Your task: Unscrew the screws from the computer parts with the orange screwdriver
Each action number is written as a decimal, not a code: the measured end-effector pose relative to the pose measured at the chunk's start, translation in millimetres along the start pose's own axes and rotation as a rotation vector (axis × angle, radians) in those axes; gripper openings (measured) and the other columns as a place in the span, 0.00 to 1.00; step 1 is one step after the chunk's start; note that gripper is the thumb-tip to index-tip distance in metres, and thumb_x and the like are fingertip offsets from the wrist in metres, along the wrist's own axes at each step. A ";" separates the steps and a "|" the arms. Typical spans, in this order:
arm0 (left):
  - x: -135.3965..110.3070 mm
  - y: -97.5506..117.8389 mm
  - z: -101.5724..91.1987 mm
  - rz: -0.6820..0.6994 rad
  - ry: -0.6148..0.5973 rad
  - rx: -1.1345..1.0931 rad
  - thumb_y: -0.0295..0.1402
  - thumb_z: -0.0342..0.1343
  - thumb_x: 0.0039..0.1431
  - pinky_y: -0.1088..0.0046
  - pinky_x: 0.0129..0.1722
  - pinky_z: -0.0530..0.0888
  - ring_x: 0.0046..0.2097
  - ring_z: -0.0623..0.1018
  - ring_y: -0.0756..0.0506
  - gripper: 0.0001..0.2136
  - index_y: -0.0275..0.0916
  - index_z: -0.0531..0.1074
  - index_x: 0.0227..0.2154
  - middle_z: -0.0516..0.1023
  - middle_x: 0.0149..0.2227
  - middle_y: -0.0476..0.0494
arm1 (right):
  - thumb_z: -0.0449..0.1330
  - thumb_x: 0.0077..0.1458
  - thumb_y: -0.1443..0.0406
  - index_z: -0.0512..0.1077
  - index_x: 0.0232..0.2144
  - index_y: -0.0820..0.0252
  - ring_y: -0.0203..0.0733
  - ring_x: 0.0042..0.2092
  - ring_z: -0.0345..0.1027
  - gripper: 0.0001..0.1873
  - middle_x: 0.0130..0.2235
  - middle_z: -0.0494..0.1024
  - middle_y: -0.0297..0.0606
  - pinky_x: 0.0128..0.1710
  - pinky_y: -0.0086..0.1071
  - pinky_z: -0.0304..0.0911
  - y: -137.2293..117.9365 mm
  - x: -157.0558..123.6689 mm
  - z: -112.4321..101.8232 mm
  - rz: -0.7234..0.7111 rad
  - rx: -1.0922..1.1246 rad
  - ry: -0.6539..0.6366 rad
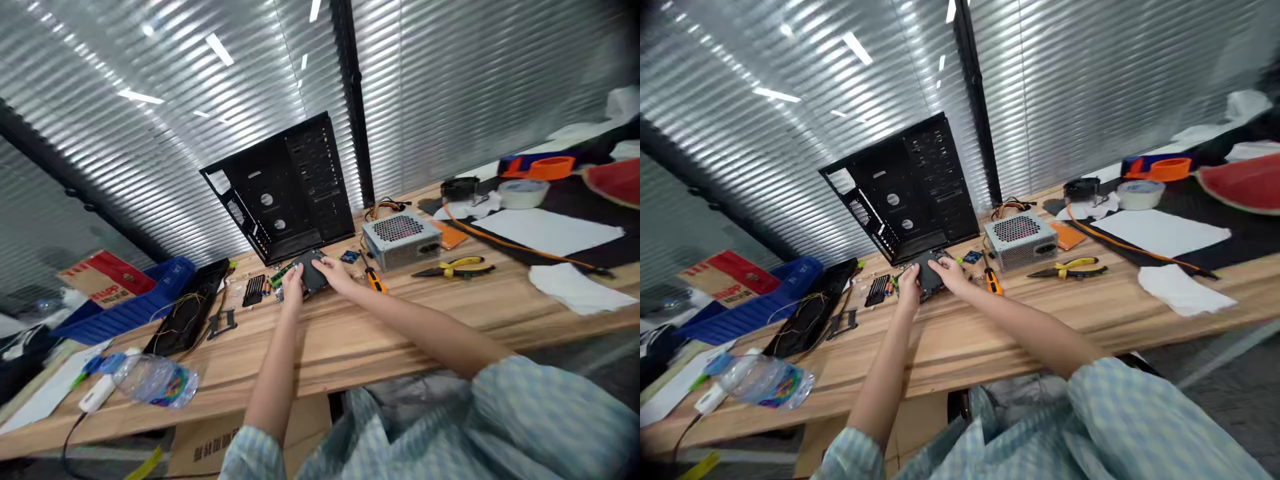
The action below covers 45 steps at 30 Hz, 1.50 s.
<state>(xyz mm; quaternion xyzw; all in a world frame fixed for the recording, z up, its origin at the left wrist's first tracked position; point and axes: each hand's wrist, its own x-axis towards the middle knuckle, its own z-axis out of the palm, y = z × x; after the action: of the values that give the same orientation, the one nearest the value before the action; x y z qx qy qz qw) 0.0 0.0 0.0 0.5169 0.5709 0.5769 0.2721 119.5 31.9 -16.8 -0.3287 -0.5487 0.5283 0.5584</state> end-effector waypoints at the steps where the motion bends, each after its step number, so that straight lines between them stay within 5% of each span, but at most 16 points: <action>1: -1.5 1.9 -0.8 0.010 0.013 0.013 0.62 0.50 0.52 0.76 0.25 0.62 0.24 0.64 0.52 0.28 0.36 0.68 0.24 0.65 0.21 0.52 | 0.57 0.42 0.41 0.60 0.20 0.58 0.33 0.26 0.55 0.27 0.22 0.62 0.28 0.27 0.28 0.55 0.2 -1.3 0.9 0.002 -0.006 -0.010; 7: -10.3 9.5 -0.2 0.100 0.062 0.132 0.55 0.52 0.56 0.75 0.25 0.56 0.24 0.59 0.52 0.25 0.39 0.59 0.16 0.58 0.18 0.54 | 0.54 0.49 0.43 0.64 0.19 0.59 0.35 0.26 0.57 0.26 0.20 0.65 0.30 0.26 0.29 0.54 3.5 -7.2 3.3 0.004 -0.111 0.039; 13: -17.5 11.5 5.2 0.163 0.119 0.226 0.45 0.47 0.63 0.73 0.28 0.56 0.25 0.62 0.49 0.21 0.39 0.62 0.18 0.63 0.19 0.51 | 0.53 0.54 0.46 0.64 0.19 0.58 0.37 0.26 0.60 0.24 0.20 0.67 0.32 0.28 0.30 0.54 2.0 -13.8 4.2 -0.056 -0.246 0.125; 33: -20.9 8.6 8.2 0.188 0.118 0.149 0.54 0.43 0.61 0.74 0.26 0.58 0.25 0.60 0.50 0.24 0.41 0.57 0.19 0.59 0.20 0.53 | 0.51 0.55 0.46 0.62 0.19 0.57 0.38 0.27 0.61 0.24 0.21 0.69 0.33 0.28 0.31 0.54 -0.4 -15.7 5.2 -0.089 -0.277 0.133; 39: -32.3 11.3 10.7 0.241 0.144 0.195 0.48 0.45 0.64 0.74 0.32 0.62 0.29 0.66 0.49 0.18 0.40 0.64 0.26 0.67 0.24 0.51 | 0.49 0.56 0.45 0.66 0.21 0.59 0.38 0.27 0.62 0.26 0.23 0.70 0.33 0.28 0.30 0.56 -6.0 -10.1 -1.8 -0.079 -0.259 0.106; 45: -33.3 2.3 15.2 0.194 0.162 0.210 0.46 0.50 0.61 0.74 0.26 0.57 0.24 0.61 0.50 0.17 0.41 0.58 0.23 0.60 0.19 0.55 | 0.52 0.58 0.47 0.73 0.27 0.61 0.41 0.32 0.69 0.24 0.26 0.76 0.37 0.31 0.30 0.61 -14.4 -8.1 -9.0 -0.043 -0.373 0.025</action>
<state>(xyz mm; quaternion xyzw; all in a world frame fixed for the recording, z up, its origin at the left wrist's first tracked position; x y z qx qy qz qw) 25.0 -24.9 -10.2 0.5473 0.5954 0.5773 0.1127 132.8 22.8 -6.9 -0.4213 -0.6369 0.4012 0.5059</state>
